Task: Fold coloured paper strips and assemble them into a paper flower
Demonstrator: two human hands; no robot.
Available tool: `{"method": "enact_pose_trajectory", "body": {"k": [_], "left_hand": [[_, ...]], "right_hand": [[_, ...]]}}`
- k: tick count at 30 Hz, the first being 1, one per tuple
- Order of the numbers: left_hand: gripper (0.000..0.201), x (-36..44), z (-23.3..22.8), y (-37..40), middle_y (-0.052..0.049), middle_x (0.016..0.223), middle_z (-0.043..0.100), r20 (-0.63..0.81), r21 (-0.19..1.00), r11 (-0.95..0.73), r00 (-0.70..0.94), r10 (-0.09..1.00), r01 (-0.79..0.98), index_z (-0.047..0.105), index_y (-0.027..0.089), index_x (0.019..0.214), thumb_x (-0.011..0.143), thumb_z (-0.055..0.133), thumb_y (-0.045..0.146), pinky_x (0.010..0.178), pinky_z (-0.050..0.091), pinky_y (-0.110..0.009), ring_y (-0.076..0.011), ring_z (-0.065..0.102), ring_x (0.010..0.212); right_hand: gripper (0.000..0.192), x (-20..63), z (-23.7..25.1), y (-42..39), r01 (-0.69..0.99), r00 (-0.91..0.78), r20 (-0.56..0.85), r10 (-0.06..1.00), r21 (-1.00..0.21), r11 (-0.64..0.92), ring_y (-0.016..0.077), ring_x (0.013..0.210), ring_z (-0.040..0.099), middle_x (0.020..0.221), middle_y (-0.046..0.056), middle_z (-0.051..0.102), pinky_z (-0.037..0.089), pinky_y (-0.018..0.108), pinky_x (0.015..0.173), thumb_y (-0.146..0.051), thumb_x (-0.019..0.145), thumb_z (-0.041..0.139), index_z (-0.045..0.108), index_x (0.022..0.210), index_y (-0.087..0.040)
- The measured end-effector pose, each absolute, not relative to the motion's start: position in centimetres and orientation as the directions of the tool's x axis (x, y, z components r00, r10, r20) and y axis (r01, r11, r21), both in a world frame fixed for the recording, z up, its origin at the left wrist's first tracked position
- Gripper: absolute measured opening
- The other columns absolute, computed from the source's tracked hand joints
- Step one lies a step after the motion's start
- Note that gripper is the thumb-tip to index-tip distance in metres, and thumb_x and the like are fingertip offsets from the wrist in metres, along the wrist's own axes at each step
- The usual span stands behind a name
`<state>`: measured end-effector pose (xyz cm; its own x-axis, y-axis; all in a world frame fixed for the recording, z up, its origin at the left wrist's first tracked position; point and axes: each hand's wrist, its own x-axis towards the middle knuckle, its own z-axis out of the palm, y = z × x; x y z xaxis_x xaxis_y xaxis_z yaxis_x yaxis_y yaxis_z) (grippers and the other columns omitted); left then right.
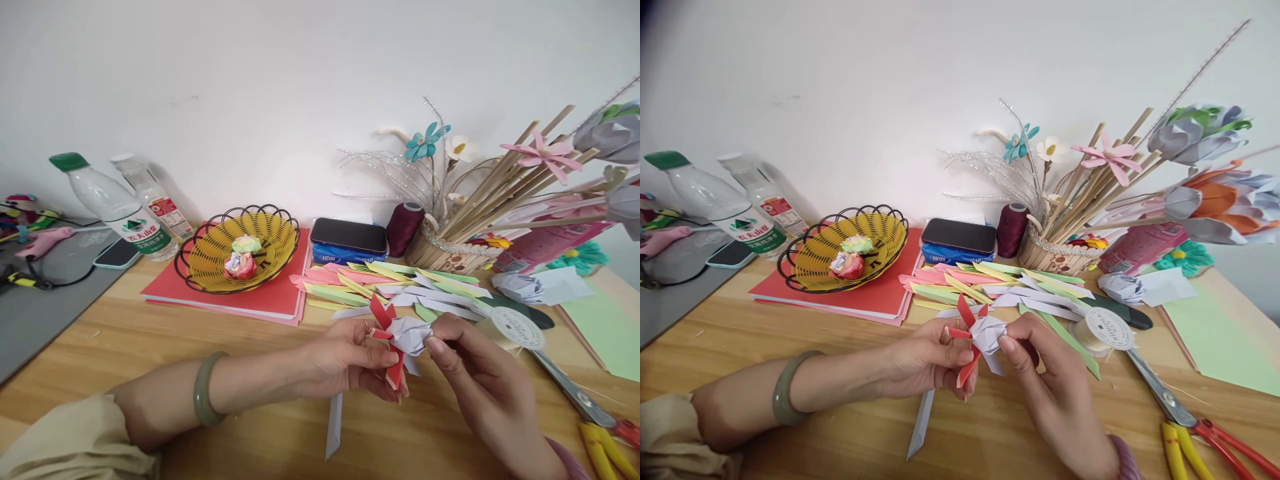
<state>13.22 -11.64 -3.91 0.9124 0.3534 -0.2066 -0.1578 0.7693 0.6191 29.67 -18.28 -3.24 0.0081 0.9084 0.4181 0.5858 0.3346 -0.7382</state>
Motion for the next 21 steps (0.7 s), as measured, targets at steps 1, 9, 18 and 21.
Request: {"method": "enact_pose_trajectory", "body": {"k": [1, 9, 18, 21], "left_hand": [[0.026, 13.2, -3.9, -11.6, -0.002, 0.055, 0.061, -0.207, 0.619, 0.77, 0.914, 0.349, -0.154, 0.058, 0.008, 0.062, 0.06, 0.073, 0.03, 0.05, 0.048, -0.015, -0.0074, 0.059, 0.049], [0.031, 13.2, -4.0, -11.5, -0.002, 0.054, 0.06, -0.211, 0.64, 0.76, 0.924, 0.32, -0.117, 0.057, 0.008, 0.055, 0.059, 0.074, 0.034, 0.049, 0.046, -0.015, -0.0067, 0.057, 0.048], [0.024, 12.6, -4.7, -10.4, -0.001, 0.059, 0.061, -0.09, 0.743, 0.646, 0.931, 0.354, -0.173, 0.057, 0.013, 0.085, 0.069, 0.068, 0.026, 0.056, 0.043, -0.02, -0.0103, 0.059, 0.059], [0.033, 12.6, -4.7, -9.9, -0.002, 0.062, 0.063, -0.042, 0.795, 0.573, 0.924, 0.38, -0.199, 0.054, 0.015, 0.097, 0.07, 0.067, 0.031, 0.059, 0.044, -0.022, -0.012, 0.061, 0.063]], "right_hand": [[0.013, 29.7, -3.2, -18.3, 0.591, 0.002, 0.428, 0.904, -0.729, 0.344, 0.0114, 0.055, 0.041, 0.062, -0.003, 0.045, 0.035, 0.022, 0.048, -0.024, 0.085, 0.045, 0.047, 0.073, -0.023], [0.011, 29.6, -3.2, -18.4, 0.631, -0.032, 0.494, 0.869, -0.664, 0.401, 0.011, 0.054, 0.043, 0.062, -0.003, 0.046, 0.035, 0.022, 0.048, -0.021, 0.085, 0.045, 0.048, 0.074, -0.022], [0.014, 30.7, -2.9, -17.9, 0.573, 0.37, 0.461, 0.807, -0.797, 0.192, 0.0126, 0.056, 0.042, 0.064, -0.002, 0.046, 0.036, 0.024, 0.05, -0.036, 0.084, 0.046, 0.051, 0.078, -0.024], [0.023, 30.8, -3.1, -17.7, 0.54, 0.178, 0.296, 0.938, -0.826, 0.158, 0.0126, 0.055, 0.047, 0.061, -0.002, 0.05, 0.039, 0.023, 0.049, -0.041, 0.085, 0.041, 0.055, 0.083, -0.023]]}}
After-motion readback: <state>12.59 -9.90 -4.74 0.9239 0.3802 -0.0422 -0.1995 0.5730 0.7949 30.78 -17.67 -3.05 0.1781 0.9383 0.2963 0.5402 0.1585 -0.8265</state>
